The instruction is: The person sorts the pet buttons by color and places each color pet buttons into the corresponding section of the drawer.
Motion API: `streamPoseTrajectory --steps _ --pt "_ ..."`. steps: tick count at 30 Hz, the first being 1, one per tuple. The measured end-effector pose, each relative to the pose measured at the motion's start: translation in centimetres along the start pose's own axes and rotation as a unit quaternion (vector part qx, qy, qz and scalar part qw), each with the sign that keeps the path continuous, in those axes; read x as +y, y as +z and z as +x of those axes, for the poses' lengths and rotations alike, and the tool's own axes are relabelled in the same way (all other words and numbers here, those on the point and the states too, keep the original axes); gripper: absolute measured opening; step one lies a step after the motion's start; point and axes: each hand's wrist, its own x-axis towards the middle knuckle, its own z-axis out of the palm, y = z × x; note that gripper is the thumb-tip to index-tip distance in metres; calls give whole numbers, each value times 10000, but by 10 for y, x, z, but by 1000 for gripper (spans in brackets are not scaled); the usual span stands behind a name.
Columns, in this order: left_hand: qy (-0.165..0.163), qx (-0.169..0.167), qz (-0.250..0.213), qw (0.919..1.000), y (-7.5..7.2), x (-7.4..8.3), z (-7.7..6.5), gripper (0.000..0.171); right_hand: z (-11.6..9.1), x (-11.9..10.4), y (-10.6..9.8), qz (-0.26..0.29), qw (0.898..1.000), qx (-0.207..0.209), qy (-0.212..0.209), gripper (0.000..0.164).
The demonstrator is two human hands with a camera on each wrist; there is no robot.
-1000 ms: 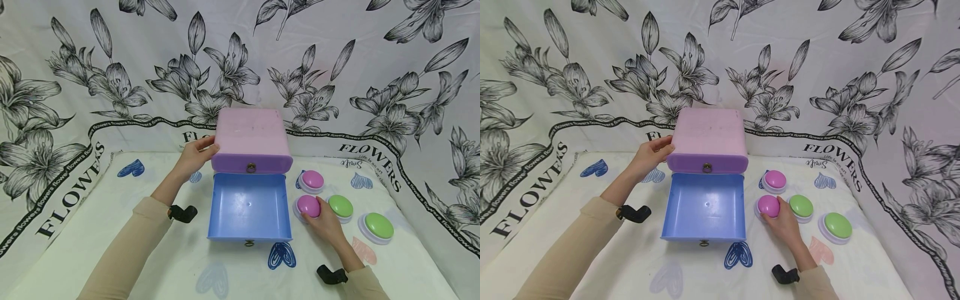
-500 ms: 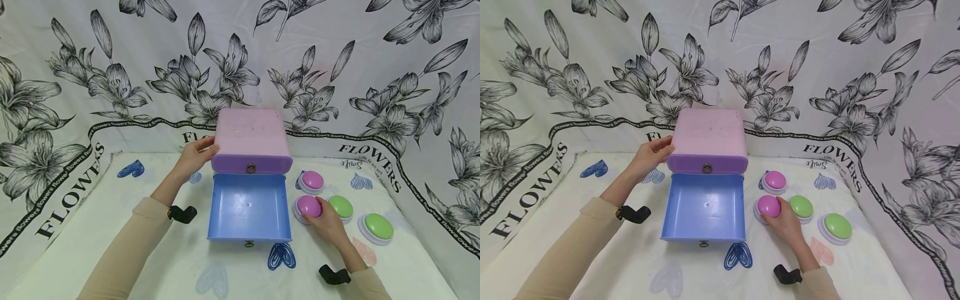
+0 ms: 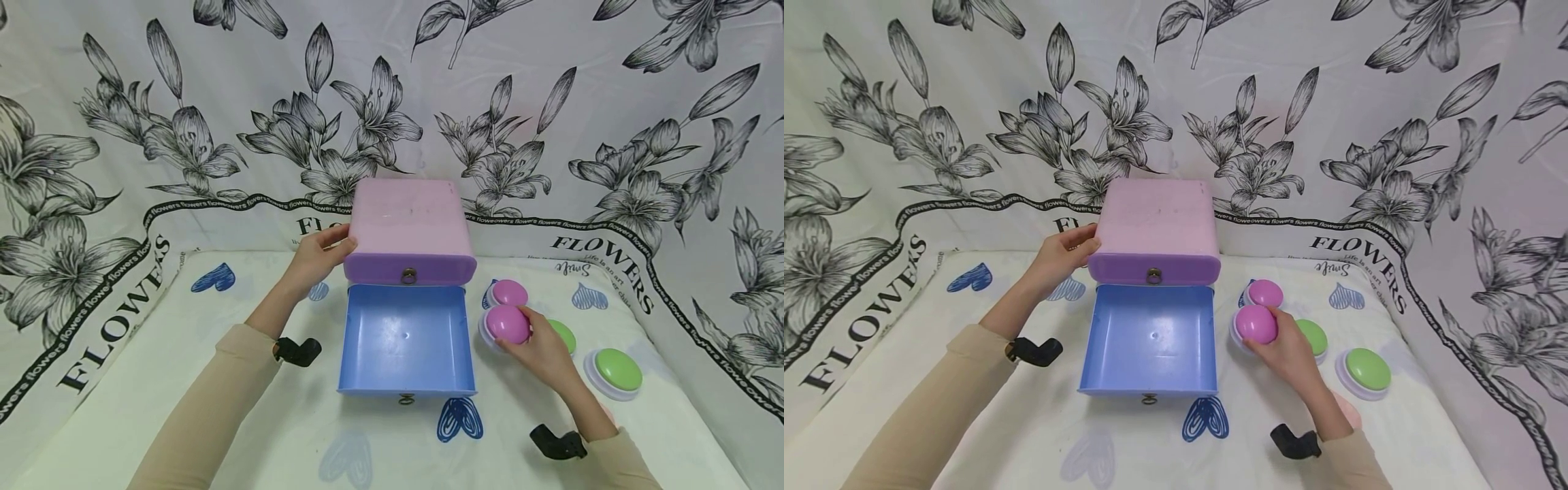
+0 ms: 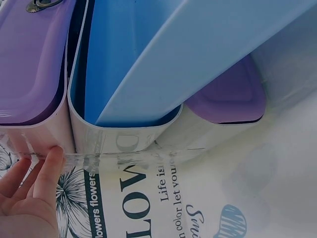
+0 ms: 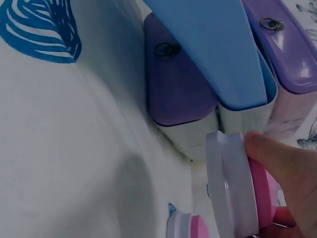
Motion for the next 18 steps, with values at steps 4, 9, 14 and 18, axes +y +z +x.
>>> streamPoseTrajectory --steps 4,9,14,18 --pt "24 -9 23 10000 1 0 0 55 1 -11 -12 -56 9999 52 -152 80" --pt "14 4 44 10000 0 -1 0 55 0 -23 -26 -96 9989 181 -421 78" --pt "37 0 44 10000 1 -1 0 55 -2 -35 -38 -55 9981 134 -600 79" --pt "45 4 63 10000 1 -1 0 55 -4 -46 -43 64 9978 -61 -656 80"
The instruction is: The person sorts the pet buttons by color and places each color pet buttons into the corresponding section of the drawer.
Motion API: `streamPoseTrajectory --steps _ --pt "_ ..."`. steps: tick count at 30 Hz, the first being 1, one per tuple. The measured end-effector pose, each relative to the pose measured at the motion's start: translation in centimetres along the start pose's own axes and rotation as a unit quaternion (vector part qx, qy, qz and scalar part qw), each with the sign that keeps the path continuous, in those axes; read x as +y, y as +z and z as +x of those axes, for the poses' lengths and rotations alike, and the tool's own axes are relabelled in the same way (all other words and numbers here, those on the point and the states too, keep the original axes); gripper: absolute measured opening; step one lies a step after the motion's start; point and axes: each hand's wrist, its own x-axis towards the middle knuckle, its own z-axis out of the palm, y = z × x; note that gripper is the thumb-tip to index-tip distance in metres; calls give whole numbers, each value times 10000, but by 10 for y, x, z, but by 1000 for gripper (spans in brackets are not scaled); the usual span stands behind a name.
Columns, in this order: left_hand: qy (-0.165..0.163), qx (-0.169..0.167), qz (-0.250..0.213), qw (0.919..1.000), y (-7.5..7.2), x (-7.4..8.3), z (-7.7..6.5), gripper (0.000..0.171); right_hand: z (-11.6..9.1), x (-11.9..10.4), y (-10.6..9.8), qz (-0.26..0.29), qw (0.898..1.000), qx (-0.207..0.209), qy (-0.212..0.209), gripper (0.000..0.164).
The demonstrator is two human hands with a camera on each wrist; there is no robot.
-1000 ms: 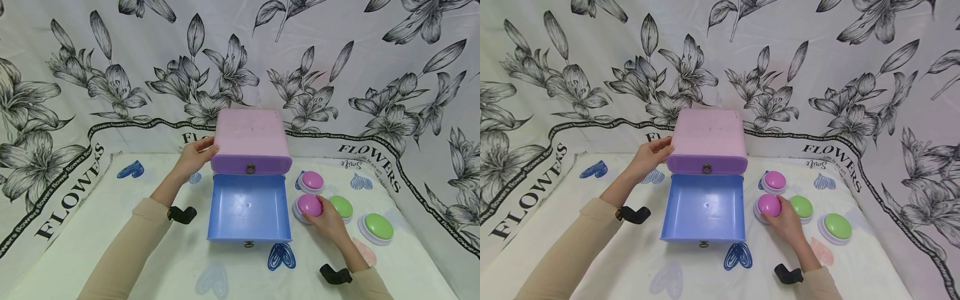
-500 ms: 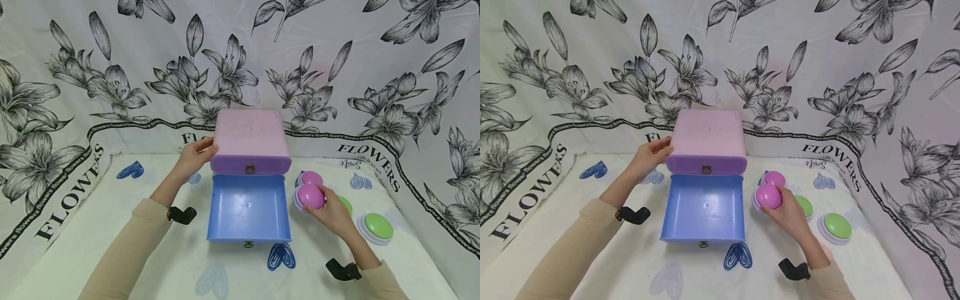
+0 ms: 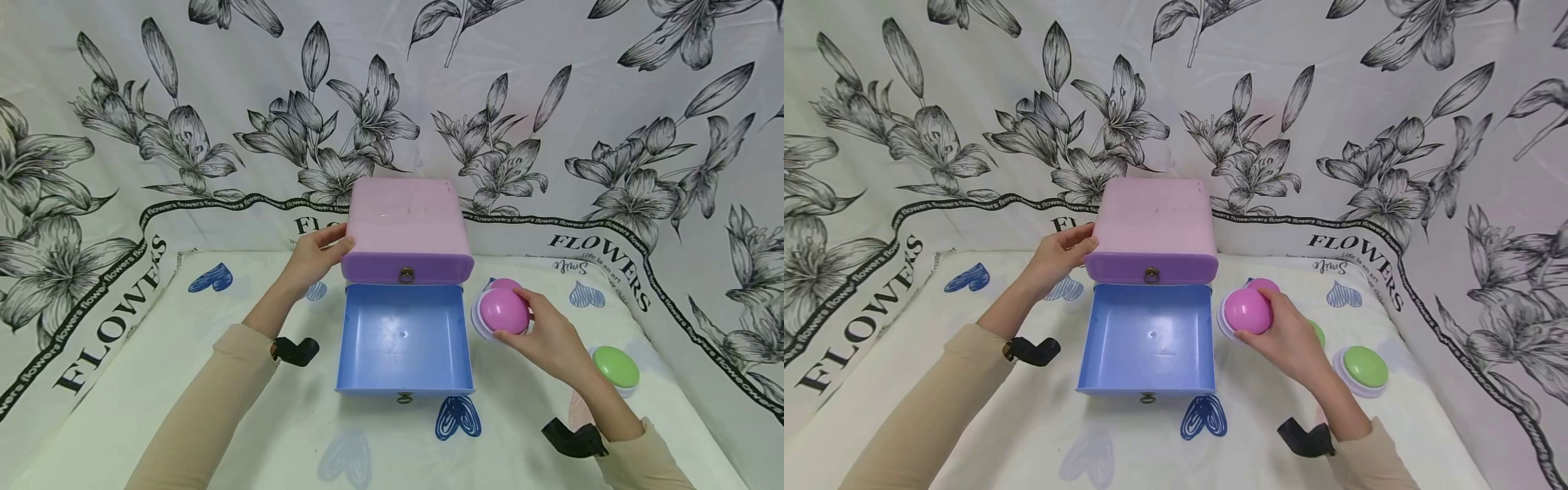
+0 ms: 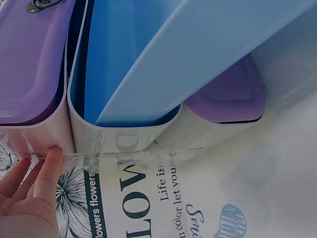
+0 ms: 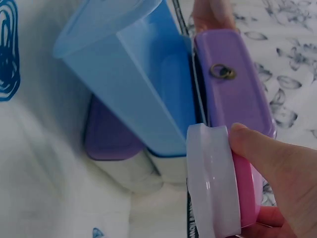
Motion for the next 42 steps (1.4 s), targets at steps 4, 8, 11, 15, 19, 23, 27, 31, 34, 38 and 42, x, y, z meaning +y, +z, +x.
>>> streamPoseTrajectory --steps 4,8,11,15,19,23,27,31,34,38,42 --pt "-26 8 27 10000 0 1 0 55 0 -13 -1 62 9996 -66 -255 78" --pt "-20 3 21 10000 0 2 0 55 3 -26 1 101 9982 -103 -574 77" --pt "1 5 -6 10000 -1 3 0 55 4 -36 4 129 9976 -232 -635 78" --pt "5 0 -31 10000 -1 3 0 55 7 -49 9 137 9972 -444 -580 80" --pt "19 -8 -19 10000 0 2 1 54 8 -59 13 173 9962 -649 -551 81" --pt "29 -19 -21 10000 0 2 1 55 12 -66 18 230 9947 -759 -656 82" --pt "20 -28 -56 10000 0 2 2 55 17 -73 24 223 9930 -795 -839 82" --pt "1 -24 -89 10000 -1 2 1 55 23 -79 32 173 9918 -929 -864 81" --pt "-31 -14 -83 10000 0 2 1 55 27 -84 39 129 9907 -1052 -851 80" --pt "-59 18 -39 10000 -1 -5 6 56 32 -91 47 50 9891 -1169 -899 79" --pt "-2 43 -6 10000 -3 -21 15 58 36 -97 55 36 9863 -1293 -1021 78"
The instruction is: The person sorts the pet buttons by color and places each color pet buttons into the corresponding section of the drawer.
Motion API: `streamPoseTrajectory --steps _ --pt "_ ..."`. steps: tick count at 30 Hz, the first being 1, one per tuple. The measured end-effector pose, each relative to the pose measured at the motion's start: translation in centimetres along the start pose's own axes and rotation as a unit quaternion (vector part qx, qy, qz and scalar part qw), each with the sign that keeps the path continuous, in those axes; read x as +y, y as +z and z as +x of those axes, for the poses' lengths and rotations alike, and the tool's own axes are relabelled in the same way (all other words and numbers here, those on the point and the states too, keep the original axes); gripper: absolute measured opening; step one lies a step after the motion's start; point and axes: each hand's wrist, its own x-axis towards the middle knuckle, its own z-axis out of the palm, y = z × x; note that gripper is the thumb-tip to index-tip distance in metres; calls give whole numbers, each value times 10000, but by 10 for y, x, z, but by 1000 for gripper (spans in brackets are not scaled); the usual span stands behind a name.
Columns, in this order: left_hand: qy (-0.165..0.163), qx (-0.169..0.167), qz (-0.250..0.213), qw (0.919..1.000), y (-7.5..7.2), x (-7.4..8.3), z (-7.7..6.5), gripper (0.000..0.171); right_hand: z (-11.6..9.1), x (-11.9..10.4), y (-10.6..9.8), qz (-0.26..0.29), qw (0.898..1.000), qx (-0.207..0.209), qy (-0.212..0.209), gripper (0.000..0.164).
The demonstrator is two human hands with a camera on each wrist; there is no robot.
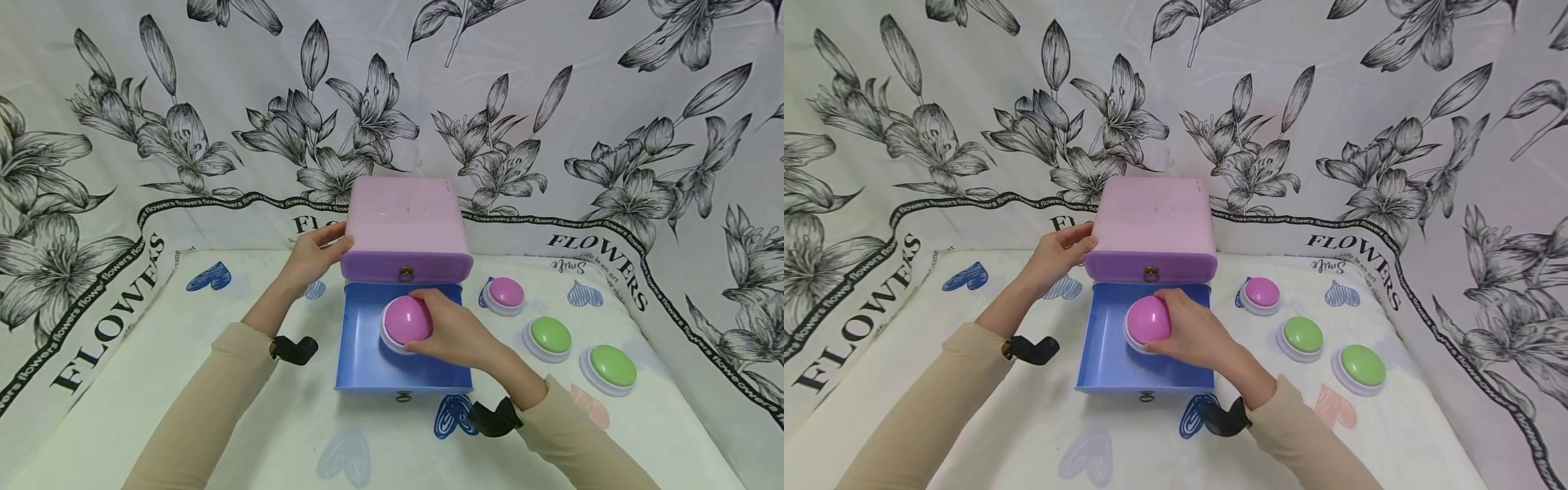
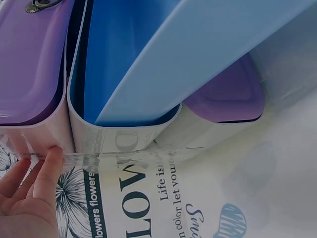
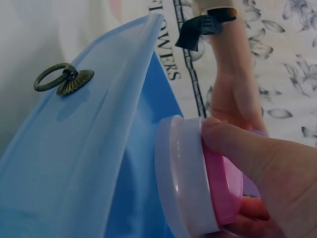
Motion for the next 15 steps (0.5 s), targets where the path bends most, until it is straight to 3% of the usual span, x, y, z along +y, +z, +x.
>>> streamPoseTrajectory --steps 7,15 --pt "99 51 -2 9999 0 -5 2 60 12 -5 10 0 9991 -213 -371 77" --pt "106 9 21 9999 0 -5 2 59 23 -11 18 -245 9975 -506 -427 74"
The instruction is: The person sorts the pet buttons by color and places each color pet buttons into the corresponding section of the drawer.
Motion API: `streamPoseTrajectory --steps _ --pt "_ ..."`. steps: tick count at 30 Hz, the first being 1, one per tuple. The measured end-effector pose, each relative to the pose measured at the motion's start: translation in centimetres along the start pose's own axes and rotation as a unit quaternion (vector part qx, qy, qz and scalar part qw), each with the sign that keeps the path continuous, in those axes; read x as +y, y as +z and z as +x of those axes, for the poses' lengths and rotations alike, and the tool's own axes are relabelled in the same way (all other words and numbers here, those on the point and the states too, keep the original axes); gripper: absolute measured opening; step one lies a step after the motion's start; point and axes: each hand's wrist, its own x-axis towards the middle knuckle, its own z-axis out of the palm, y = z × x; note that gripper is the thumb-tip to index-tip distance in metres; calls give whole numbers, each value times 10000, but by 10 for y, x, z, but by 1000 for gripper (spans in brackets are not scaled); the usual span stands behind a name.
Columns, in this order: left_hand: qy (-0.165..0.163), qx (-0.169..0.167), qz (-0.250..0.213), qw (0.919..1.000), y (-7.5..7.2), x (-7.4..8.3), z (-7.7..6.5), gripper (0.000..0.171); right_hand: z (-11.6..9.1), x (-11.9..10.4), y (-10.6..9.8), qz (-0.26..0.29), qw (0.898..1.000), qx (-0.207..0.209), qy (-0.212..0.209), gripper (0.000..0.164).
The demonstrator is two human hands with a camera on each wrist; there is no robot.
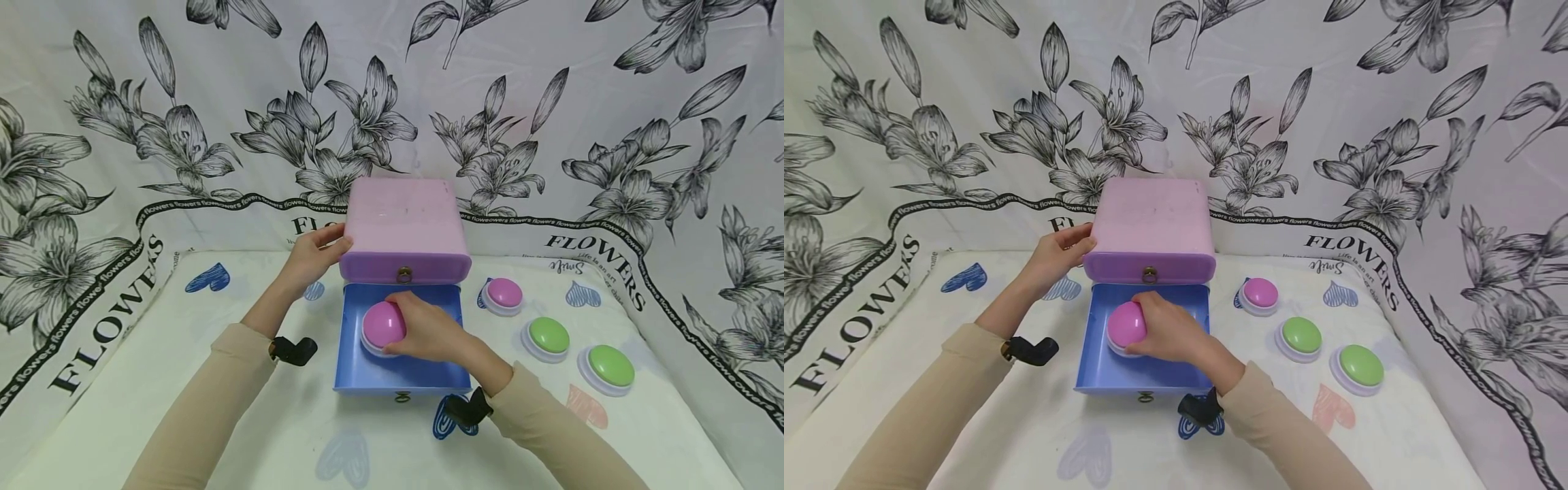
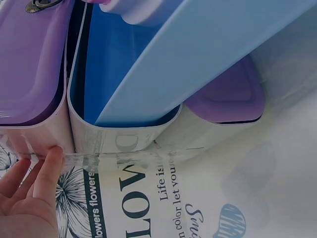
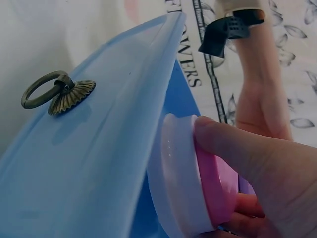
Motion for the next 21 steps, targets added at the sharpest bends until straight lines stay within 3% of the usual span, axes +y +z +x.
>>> streamPoseTrajectory --steps 11,18,21 --pt "-82 -50 -37 9999 1 22 -14 56 17 -10 5 -354 9985 -416 9 73" --pt "-109 -29 -109 9999 0 10 -6 56 23 -8 11 -428 9980 -451 106 72" --pt "-50 -28 -85 9999 0 14 -9 56 24 -8 11 -445 9980 -441 125 72"
